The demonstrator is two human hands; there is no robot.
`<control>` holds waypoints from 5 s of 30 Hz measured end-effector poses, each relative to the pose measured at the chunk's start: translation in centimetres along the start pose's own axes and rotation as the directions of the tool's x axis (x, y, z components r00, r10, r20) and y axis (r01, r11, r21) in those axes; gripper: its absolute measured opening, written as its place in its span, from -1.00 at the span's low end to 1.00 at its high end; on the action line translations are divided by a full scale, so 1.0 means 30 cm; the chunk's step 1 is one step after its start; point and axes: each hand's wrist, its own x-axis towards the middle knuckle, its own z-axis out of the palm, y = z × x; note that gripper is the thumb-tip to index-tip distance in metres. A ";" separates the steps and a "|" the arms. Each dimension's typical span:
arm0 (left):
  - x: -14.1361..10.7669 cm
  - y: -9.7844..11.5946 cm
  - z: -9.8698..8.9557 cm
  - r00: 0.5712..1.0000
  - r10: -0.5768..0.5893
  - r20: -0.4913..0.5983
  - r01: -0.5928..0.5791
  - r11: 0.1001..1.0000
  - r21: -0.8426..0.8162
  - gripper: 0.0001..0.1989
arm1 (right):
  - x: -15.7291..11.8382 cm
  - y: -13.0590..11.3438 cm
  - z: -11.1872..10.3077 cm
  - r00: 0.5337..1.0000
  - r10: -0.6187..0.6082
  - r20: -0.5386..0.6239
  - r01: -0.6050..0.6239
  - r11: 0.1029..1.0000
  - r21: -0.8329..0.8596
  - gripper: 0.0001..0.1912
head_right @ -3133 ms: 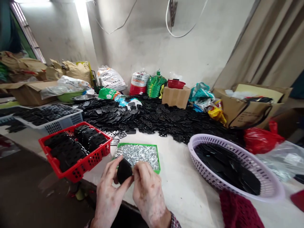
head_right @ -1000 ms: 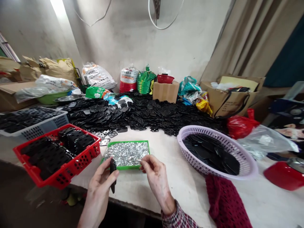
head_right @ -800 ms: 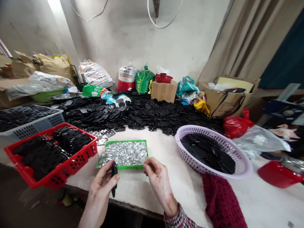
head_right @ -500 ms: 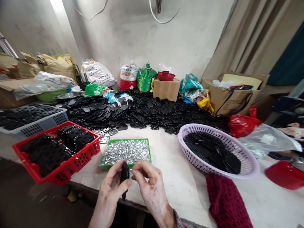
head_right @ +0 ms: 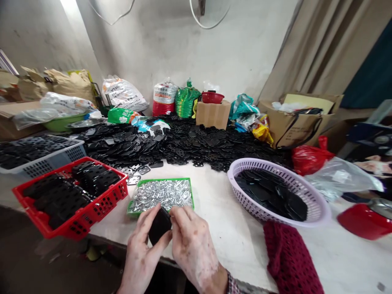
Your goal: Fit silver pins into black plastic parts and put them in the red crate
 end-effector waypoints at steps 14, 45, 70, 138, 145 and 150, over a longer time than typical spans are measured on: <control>-0.003 0.063 -0.014 0.950 -0.230 0.211 0.284 0.917 -0.281 -0.61 | 0.066 0.053 -0.049 0.978 0.035 0.208 -0.077 0.977 0.198 -0.84; 0.037 -0.014 0.040 0.702 -0.317 0.638 0.708 0.403 -0.579 -0.75 | 0.146 0.224 -0.073 0.662 0.229 0.713 -0.701 0.525 0.482 -0.77; 0.006 0.026 0.029 0.744 -0.399 0.536 0.668 0.411 -0.620 -0.83 | 0.073 0.154 -0.099 0.781 0.255 0.569 -0.593 0.589 0.549 -0.79; -0.007 0.003 0.068 0.911 -0.343 0.228 0.412 0.740 -0.531 -0.57 | -0.012 0.130 -0.118 0.943 0.303 0.139 -0.333 0.873 0.356 -0.72; -0.003 -0.004 0.057 0.928 -0.304 0.217 0.372 0.807 -0.459 -0.59 | -0.006 0.120 -0.113 0.954 0.265 0.139 -0.294 0.917 0.268 -0.68; 0.004 0.018 0.040 0.958 -0.213 0.189 0.265 0.913 -0.311 -0.60 | -0.005 0.099 -0.111 0.971 0.183 0.153 -0.198 0.976 0.091 -0.58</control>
